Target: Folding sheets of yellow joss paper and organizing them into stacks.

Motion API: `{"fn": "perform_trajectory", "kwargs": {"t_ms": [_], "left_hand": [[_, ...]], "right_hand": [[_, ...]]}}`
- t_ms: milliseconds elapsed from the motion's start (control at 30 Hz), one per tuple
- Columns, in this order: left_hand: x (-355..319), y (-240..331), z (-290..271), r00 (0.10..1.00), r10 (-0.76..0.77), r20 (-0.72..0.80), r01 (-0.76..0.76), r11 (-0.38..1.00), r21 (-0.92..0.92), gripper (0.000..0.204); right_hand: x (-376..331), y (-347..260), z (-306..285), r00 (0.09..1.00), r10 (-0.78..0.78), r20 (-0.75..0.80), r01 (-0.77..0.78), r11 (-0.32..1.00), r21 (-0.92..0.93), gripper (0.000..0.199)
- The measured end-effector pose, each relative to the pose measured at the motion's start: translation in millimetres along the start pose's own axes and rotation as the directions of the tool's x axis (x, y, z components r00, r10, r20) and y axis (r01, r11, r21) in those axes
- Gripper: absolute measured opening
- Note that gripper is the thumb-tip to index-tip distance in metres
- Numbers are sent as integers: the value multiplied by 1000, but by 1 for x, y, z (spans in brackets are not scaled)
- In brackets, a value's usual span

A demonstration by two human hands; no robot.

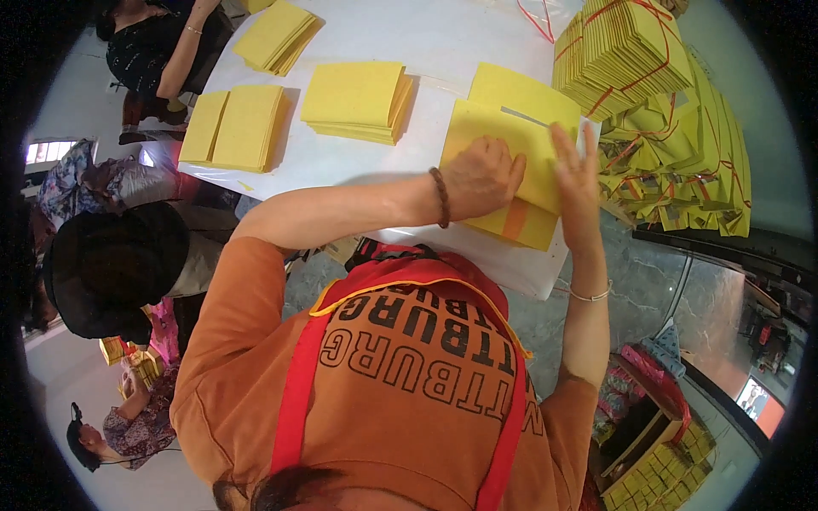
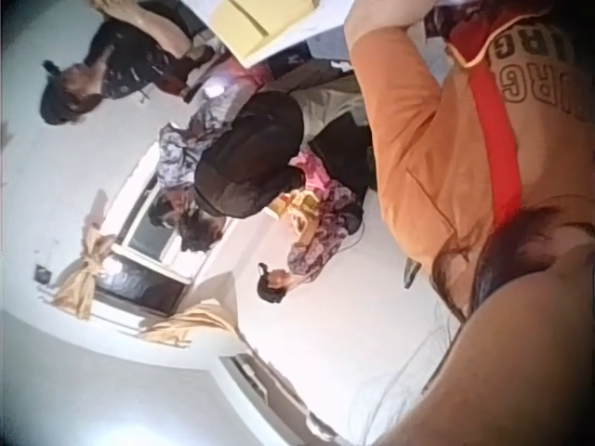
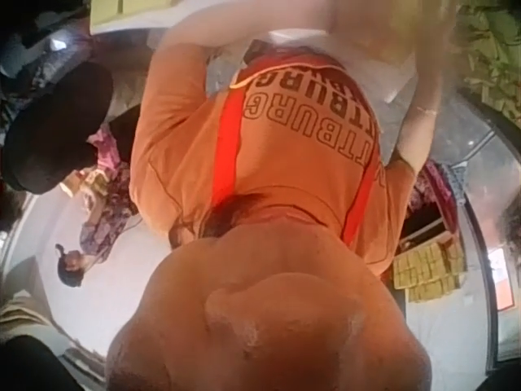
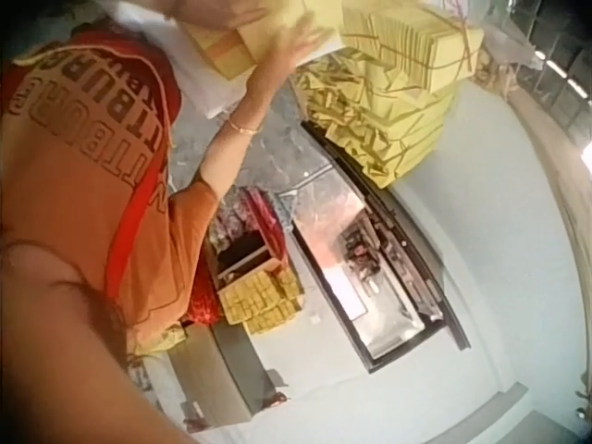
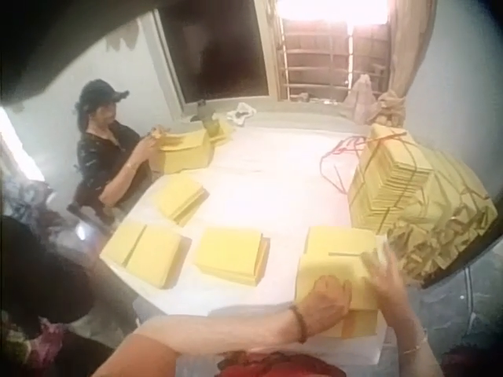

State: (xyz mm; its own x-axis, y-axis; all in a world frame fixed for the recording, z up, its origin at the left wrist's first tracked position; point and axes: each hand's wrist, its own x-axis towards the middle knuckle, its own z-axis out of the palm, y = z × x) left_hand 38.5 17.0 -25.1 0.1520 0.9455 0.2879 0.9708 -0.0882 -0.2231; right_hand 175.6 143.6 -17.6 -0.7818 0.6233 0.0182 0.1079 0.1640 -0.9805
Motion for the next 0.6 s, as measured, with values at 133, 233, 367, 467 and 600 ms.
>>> {"fn": "perform_trajectory", "kwargs": {"t_ms": [133, 233, 367, 467, 600], "left_hand": [[-25, -55, -20, 967, -100, -235, 30, 957, -287, 35], [-70, -115, -29, 930, -182, -320, 137, 978, -156, 42], [-137, -169, 28, 935, -305, -182, 296, 952, -75, 54], [-157, -165, 63, 943, -330, -32, 327, 942, -69, 58], [-160, -165, 73, 927, -335, 170, 361, 920, -156, 58]], "right_hand": [[-11, 3, -22, 965, -156, -212, 226, 903, 366, 58], [-30, 14, -34, 949, -61, -308, 185, 903, 389, 52], [-42, 34, -29, 957, 21, -290, 109, 899, 424, 50], [-41, 41, -18, 963, 44, -265, 79, 897, 435, 50], [-42, 42, -6, 948, 36, -317, 62, 955, 291, 38]]}}
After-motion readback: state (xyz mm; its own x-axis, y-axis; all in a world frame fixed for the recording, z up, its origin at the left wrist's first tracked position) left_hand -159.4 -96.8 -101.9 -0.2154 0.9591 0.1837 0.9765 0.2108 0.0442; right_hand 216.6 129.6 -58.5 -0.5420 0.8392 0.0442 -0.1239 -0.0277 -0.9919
